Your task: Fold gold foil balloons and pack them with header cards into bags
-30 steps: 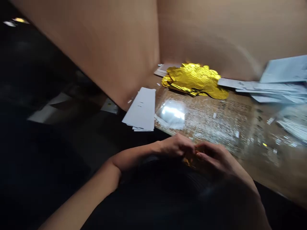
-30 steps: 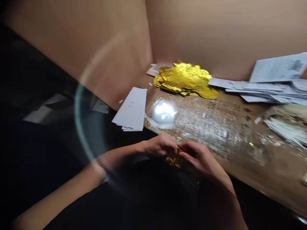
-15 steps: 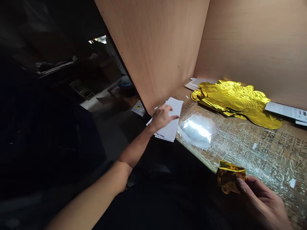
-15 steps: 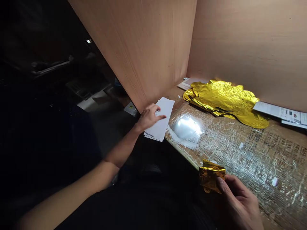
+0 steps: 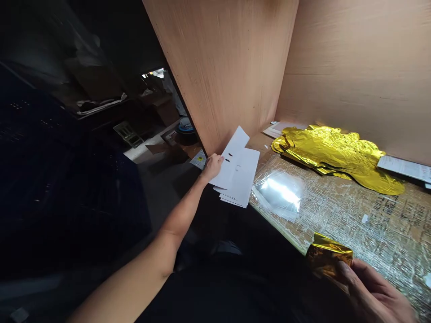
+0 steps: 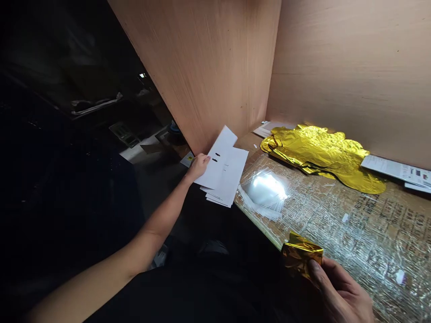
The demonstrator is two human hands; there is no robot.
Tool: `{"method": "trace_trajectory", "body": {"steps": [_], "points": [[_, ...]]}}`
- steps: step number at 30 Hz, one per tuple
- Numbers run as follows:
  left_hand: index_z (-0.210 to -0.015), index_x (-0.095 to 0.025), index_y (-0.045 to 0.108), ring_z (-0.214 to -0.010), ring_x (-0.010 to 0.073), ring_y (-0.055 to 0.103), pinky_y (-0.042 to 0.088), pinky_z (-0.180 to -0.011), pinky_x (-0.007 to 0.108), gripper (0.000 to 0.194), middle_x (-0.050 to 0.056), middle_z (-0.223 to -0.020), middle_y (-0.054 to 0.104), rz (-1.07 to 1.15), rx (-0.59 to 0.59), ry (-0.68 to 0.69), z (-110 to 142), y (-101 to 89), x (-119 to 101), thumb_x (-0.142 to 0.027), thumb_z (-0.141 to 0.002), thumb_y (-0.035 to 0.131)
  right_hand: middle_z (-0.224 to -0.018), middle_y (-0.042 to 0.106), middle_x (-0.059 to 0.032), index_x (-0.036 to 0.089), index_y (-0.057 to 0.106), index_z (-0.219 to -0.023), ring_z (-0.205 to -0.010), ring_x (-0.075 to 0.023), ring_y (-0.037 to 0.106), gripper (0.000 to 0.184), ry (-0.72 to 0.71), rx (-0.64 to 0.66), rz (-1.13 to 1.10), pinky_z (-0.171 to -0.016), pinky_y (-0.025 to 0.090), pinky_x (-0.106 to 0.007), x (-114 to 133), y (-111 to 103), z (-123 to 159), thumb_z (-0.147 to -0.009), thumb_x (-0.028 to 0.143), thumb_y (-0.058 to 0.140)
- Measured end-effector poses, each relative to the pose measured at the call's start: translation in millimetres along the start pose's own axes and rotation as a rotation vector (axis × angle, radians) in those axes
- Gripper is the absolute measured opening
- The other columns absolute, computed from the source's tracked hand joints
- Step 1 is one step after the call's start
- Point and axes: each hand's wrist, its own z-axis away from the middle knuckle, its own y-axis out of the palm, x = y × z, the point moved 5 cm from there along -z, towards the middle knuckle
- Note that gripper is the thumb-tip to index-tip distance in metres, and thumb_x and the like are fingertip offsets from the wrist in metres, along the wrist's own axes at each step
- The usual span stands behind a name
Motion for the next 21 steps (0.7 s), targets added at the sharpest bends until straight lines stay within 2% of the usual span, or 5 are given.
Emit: {"method": "trace_trajectory", "body": {"steps": [4,8,14,17,21], "points": [[-0.061,-0.021,0.045,-0.060,0.0138,0.047,0.036,-0.058,0.027,0.060,-0.002,-0.057,0.041,0.385,-0.050,0.037,51.7,24.9,-41.9,-0.069,-0.095,0.061,-0.117,0.080,-0.0128,0.028,0.081,-0.097,-0.090,-0.0342,0.080,0.032,-0.168,0.091,-0.114,-0.056,0.066,-0.035,38.0,59.3,0.7,-0.076,0.051,0.090],[-0.086,-0.018,0.071,-0.076,0.0202,0.066,0.051,-0.070,0.030,0.050,0.004,-0.077,0.069,0.989,0.269,-0.051,138.4,99.4,-94.5,-0.068,-0.088,0.073,-0.140,0.068,-0.0114,0.024,0.077,-0.086,-0.113,-0.0316,0.073,0.027,-0.470,0.144,-0.062,-0.086,0.065,-0.042,75.6,108.2,-9.0,-0.089,0.050,0.080],[-0.125,-0.017,0.073,-0.110,0.0340,0.073,0.057,-0.095,0.047,0.077,0.017,-0.121,0.077,1.356,1.242,-0.437,196.2,167.5,-126.4,-0.081,-0.086,0.061,-0.068,0.064,-0.0009,0.022,0.064,-0.072,-0.063,-0.0174,0.057,0.032,-0.472,0.045,0.466,-0.059,0.046,-0.029,77.3,78.0,-13.5,-0.092,0.046,0.069],[-0.118,-0.018,0.075,-0.096,0.0283,0.075,0.060,-0.083,0.040,0.059,0.013,-0.113,0.079,1.166,1.405,-0.485,190.5,186.6,-124.1,-0.066,-0.083,0.076,-0.065,0.064,-0.0016,0.023,0.059,-0.063,-0.062,-0.0179,0.055,0.028,-0.463,0.003,0.709,-0.057,0.040,-0.030,78.9,58.8,-8.0,-0.085,0.038,0.068],[-0.099,-0.013,0.079,-0.073,0.0184,0.069,0.053,-0.066,0.027,0.050,0.010,-0.090,0.077,0.816,1.477,-0.246,194.1,196.3,-145.2,-0.059,-0.080,0.085,-0.064,0.065,-0.0019,0.025,0.062,-0.061,-0.063,-0.0222,0.059,0.025,-0.409,0.067,0.686,-0.057,0.041,-0.032,85.8,46.6,2.7,-0.078,0.039,0.074]]}}
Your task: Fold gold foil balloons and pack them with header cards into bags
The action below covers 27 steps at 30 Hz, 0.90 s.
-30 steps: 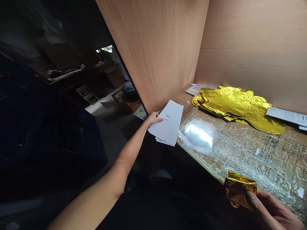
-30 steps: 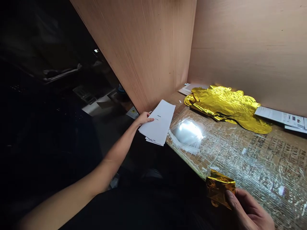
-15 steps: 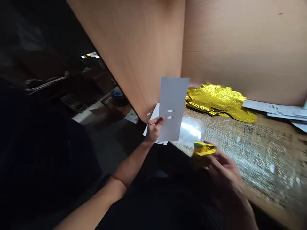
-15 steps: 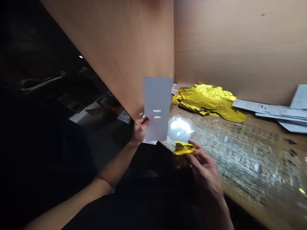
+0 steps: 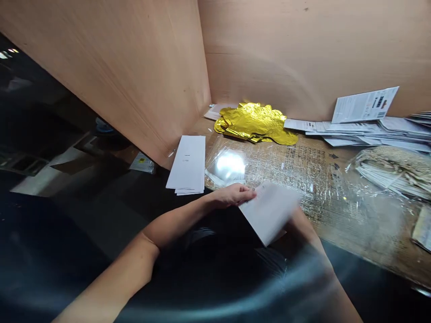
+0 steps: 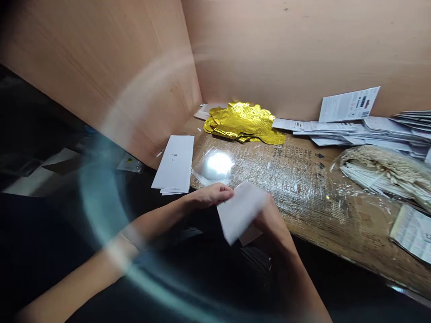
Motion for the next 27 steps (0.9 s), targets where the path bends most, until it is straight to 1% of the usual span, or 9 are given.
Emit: {"method": "trace_trajectory", "body": {"steps": [4,7,9,12,15,18,21,24,27], "points": [[-0.092,-0.011,0.079,-0.065,0.0138,0.063,0.048,-0.062,0.025,0.047,0.005,-0.078,0.071,-0.198,0.028,0.035,-2.4,15.3,-21.5,-0.056,-0.080,0.086,-0.085,0.073,-0.0035,0.024,0.075,-0.098,-0.078,-0.0240,0.066,0.030,0.112,0.144,-0.330,-0.066,0.051,-0.032,-14.6,-16.9,13.2,-0.087,0.052,0.074],[-0.076,-0.011,0.072,-0.057,0.0095,0.054,0.039,-0.055,0.022,0.046,0.000,-0.066,0.062,-0.339,-0.037,0.100,-12.0,12.5,-32.4,-0.054,-0.078,0.086,-0.090,0.073,-0.0024,0.026,0.069,-0.125,-0.078,-0.0206,0.065,0.046,0.203,0.137,-0.497,-0.070,0.053,-0.031,-34.5,-20.1,20.3,-0.092,0.059,0.071],[-0.080,-0.011,0.071,-0.061,0.0105,0.058,0.044,-0.058,0.021,0.045,0.001,-0.072,0.066,-0.320,-0.196,0.211,-24.8,9.0,-36.0,-0.053,-0.077,0.087,-0.090,0.073,-0.0036,0.023,0.072,-0.114,-0.078,-0.0214,0.065,0.043,0.161,0.059,-0.484,-0.070,0.053,-0.031,-41.0,-9.3,21.3,-0.088,0.058,0.076],[-0.110,-0.013,0.068,-0.084,0.0188,0.072,0.059,-0.077,0.030,0.054,0.007,-0.100,0.077,-0.129,-0.414,0.369,-43.2,12.6,-28.6,-0.051,-0.077,0.087,-0.097,0.075,-0.0059,0.023,0.072,-0.107,-0.084,-0.0245,0.067,0.036,0.099,-0.329,-0.537,-0.073,0.056,-0.035,-51.4,8.9,17.2,-0.095,0.056,0.066],[-0.129,-0.016,0.058,-0.104,0.0263,0.076,0.063,-0.093,0.041,0.067,0.013,-0.120,0.076,-0.092,-0.416,0.418,-54.1,21.3,-14.0,-0.045,-0.077,0.088,-0.087,0.075,-0.0057,0.022,0.073,-0.097,-0.078,-0.0245,0.069,0.039,0.152,-0.512,-0.298,-0.070,0.057,-0.035,-69.0,10.2,13.3,-0.101,0.057,0.053],[-0.129,-0.016,0.057,-0.109,0.0281,0.076,0.062,-0.098,0.046,0.064,0.013,-0.123,0.076,-0.193,-0.420,0.428,-57.4,12.4,-6.3,-0.043,-0.080,0.086,-0.085,0.073,-0.0088,0.020,0.071,-0.096,-0.075,-0.0242,0.067,0.047,0.287,-0.718,0.005,-0.071,0.055,-0.036,-97.9,-52.9,25.8,-0.105,0.049,0.036],[-0.126,-0.017,0.058,-0.107,0.0285,0.077,0.064,-0.097,0.047,0.063,0.012,-0.120,0.077,-0.243,-0.457,0.386,-61.9,-5.9,-2.9,-0.045,-0.078,0.087,-0.106,0.074,-0.0185,0.014,0.070,-0.109,-0.097,-0.0280,0.065,0.051,0.439,-0.906,0.279,-0.089,0.051,-0.040,-128.5,-165.1,40.8,-0.108,0.038,0.024],[-0.126,-0.018,0.057,-0.105,0.0287,0.078,0.065,-0.095,0.047,0.065,0.011,-0.120,0.077,-0.212,-0.485,0.373,-65.1,-14.9,-1.6,-0.047,-0.076,0.087,-0.111,0.073,-0.0271,0.008,0.074,-0.108,-0.105,-0.0331,0.064,0.050,0.611,-0.893,0.525,-0.096,0.046,-0.043,-153.8,-265.4,32.5,-0.107,0.033,0.030],[-0.124,-0.019,0.057,-0.106,0.0282,0.078,0.065,-0.095,0.046,0.062,0.011,-0.120,0.078,-0.237,-0.486,0.397,-62.8,-11.7,-1.8,-0.047,-0.077,0.086,-0.108,0.073,-0.0331,0.000,0.077,-0.108,-0.106,-0.0371,0.066,0.043,0.714,-0.743,0.667,-0.093,0.048,-0.044,-173.4,-312.8,4.8,-0.103,0.034,0.051]]}}
